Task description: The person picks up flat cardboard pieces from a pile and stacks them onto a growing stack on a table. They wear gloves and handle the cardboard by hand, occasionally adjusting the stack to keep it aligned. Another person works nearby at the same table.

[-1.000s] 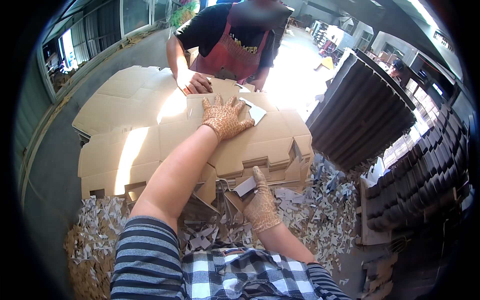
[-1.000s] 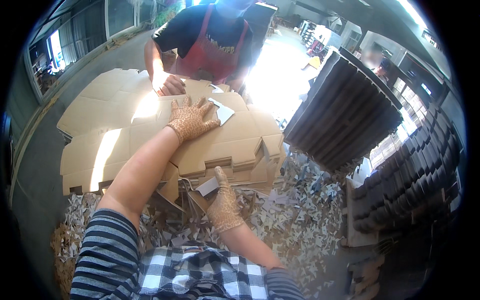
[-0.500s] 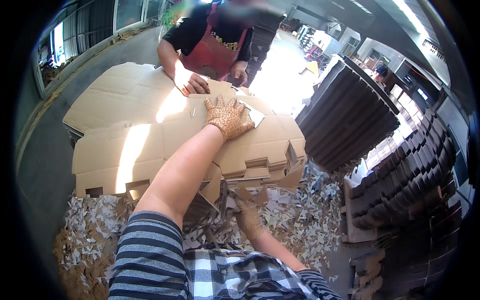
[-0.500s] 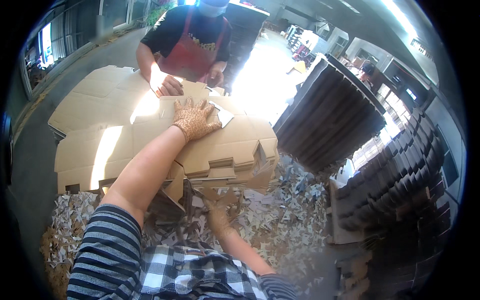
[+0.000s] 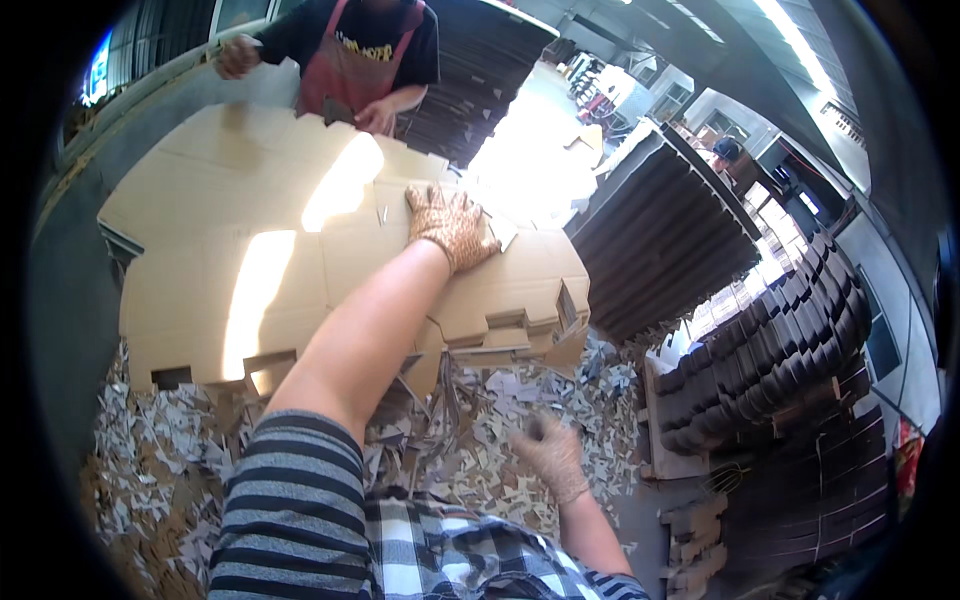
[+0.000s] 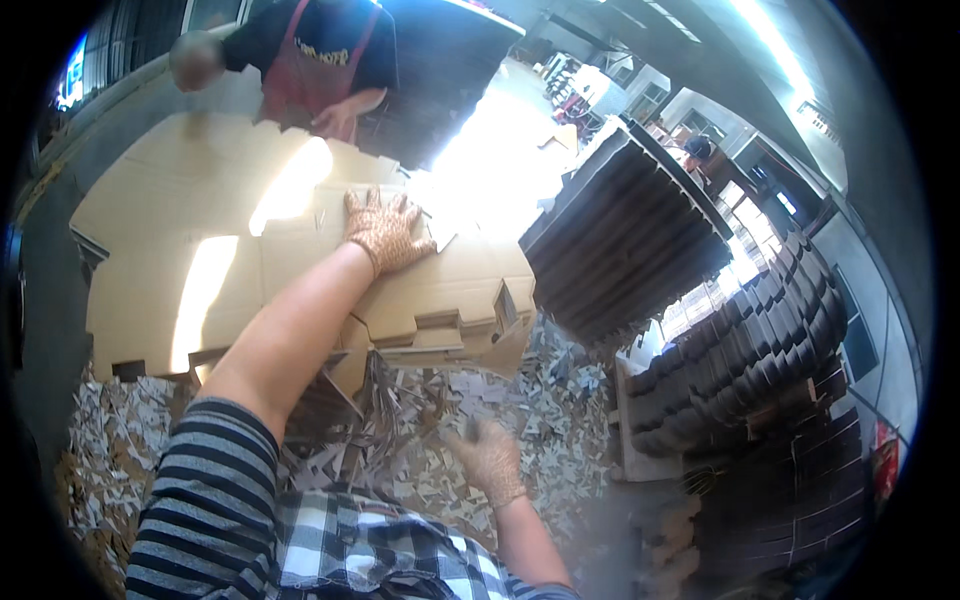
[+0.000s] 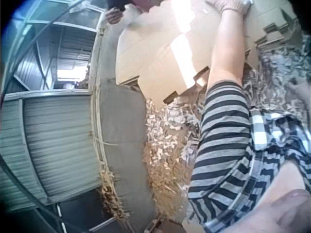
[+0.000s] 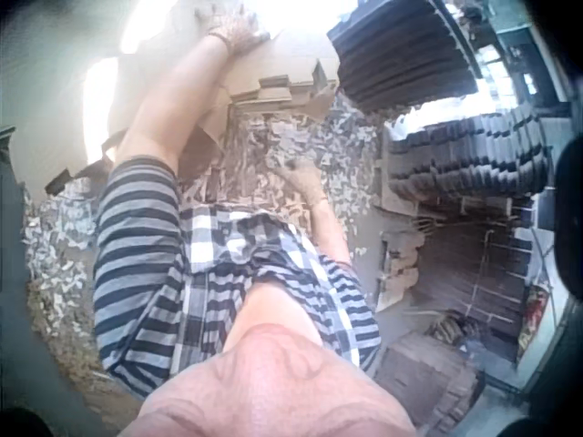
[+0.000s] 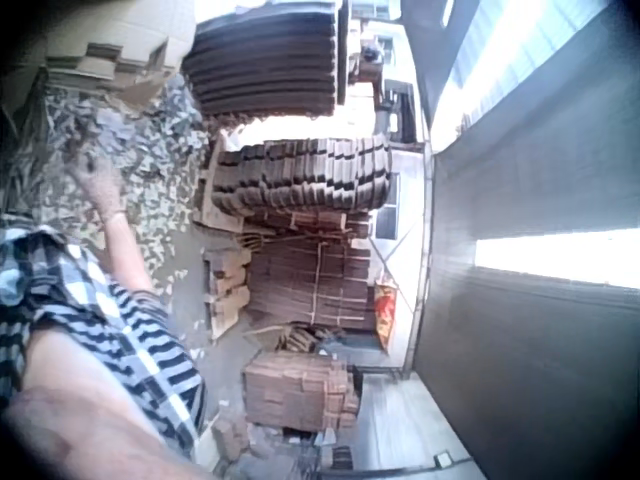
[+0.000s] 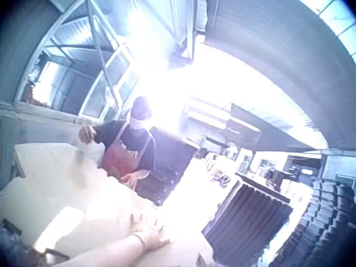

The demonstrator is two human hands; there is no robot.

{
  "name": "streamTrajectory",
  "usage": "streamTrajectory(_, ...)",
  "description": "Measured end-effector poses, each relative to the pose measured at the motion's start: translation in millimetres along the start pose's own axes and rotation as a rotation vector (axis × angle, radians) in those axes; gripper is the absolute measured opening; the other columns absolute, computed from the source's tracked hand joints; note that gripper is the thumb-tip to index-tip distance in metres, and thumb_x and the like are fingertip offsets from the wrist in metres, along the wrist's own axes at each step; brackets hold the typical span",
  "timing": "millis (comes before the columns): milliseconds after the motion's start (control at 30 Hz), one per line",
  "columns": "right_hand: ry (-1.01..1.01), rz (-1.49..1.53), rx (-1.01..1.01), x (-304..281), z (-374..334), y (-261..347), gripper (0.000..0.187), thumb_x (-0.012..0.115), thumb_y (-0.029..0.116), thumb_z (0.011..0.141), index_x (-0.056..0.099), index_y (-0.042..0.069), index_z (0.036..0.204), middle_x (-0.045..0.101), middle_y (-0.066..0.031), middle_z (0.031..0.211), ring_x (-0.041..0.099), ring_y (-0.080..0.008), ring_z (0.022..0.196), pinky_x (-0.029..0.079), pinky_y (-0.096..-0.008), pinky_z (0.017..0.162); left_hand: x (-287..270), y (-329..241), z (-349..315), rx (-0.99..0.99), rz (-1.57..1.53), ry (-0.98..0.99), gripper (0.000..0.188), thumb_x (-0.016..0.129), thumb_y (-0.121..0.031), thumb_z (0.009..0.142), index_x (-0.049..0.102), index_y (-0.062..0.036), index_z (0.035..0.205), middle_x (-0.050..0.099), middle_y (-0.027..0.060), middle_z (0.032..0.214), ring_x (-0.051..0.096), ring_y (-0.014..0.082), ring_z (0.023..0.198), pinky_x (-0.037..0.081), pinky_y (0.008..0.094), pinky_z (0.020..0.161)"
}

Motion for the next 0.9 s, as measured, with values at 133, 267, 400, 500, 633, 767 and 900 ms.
streamTrajectory(133,-0.643,-0.053,-0.801,-56,18,100,0.063,0.075,0.016,0.07,0.056,0.002,0.128,0.06,-0.0164,0.127,0.057,-0.0343,0.118,0.043,-0.0475,0.102,7,4,-1,-0.022,0.02,-0.006,0.078,0.042,-0.069,0.092,0.037,-0.0217,0.154,0.028,0.0047,0.164,0.018,0.0401,0.151,0.009,0.0686,0.117)
streamTrajectory(267,-0.747,-0.22,-1.005,-21,72,90,0.05,0.067,0.007,0.065,0.062,0.004,0.114,0.06,-0.012,0.109,0.058,-0.0315,0.104,0.043,-0.0488,0.093,2,0,-1,-0.01,0.007,-0.003,0.08,0.042,-0.07,0.091,0.036,-0.0223,0.155,0.028,0.0046,0.164,0.019,0.0399,0.151,0.009,0.0685,0.117)
streamTrajectory(400,-0.748,-0.19,-1.07,-18,74,89,0.045,0.071,0.007,0.06,0.064,0.007,0.104,0.06,-0.0097,0.102,0.06,-0.0314,0.096,0.046,-0.0469,0.085,1,3,-3,-0.02,0.028,0.003,0.08,0.041,-0.072,0.091,0.037,-0.0232,0.155,0.027,0.0046,0.164,0.019,0.038,0.151,0.009,0.0669,0.118)
streamTrajectory(500,-0.776,-0.231,-1.112,-16,84,85,0.047,0.074,0.012,0.06,0.063,0.008,0.105,0.057,-0.0091,0.1,0.058,-0.0319,0.09,0.046,-0.0471,0.078,5,0,-1,-0.015,0.033,-0.014,0.079,0.04,-0.071,0.092,0.037,-0.0234,0.154,0.027,0.005,0.164,0.02,0.0378,0.151,0.009,0.0663,0.118)
streamTrajectory(633,-0.77,-0.268,-1.142,-22,84,92,0.025,0.066,0.013,0.069,0.061,0.008,0.093,0.059,-0.0077,0.085,0.061,-0.0256,0.079,0.048,-0.0402,0.068,6,1,-1,-0.029,0.063,-0.002,0.079,0.039,-0.072,0.092,0.037,-0.0236,0.155,0.027,0.0048,0.164,0.021,0.0373,0.151,0.01,0.0669,0.118)
streamTrajectory(767,-0.279,-0.275,-0.876,-16,42,106,0.018,0.069,0.02,0.077,0.061,0.006,0.086,0.063,-0.0112,0.078,0.066,-0.0289,0.073,0.051,-0.0427,0.063,8,-2,2,-0.024,0.063,0.015,0.08,0.038,-0.072,0.092,0.036,-0.0243,0.155,0.027,0.0042,0.164,0.019,0.0363,0.152,0.009,0.0669,0.118)
streamTrajectory(900,-0.23,0.014,-0.898,4,39,96,0.027,0.07,0.028,0.084,0.061,0.002,0.085,0.065,-0.0165,0.074,0.068,-0.0346,0.072,0.054,-0.0456,0.065,6,-2,1,-0.014,0.045,-0.01,0.079,0.039,-0.072,0.092,0.037,-0.0247,0.155,0.027,0.0042,0.164,0.02,0.0363,0.151,0.009,0.0669,0.118)
Point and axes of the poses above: each hand's wrist, its own z-axis towards the middle knuckle, its own x-axis out of the palm, y = z × x, the point moved 1 cm from there along z, towards the middle knuckle
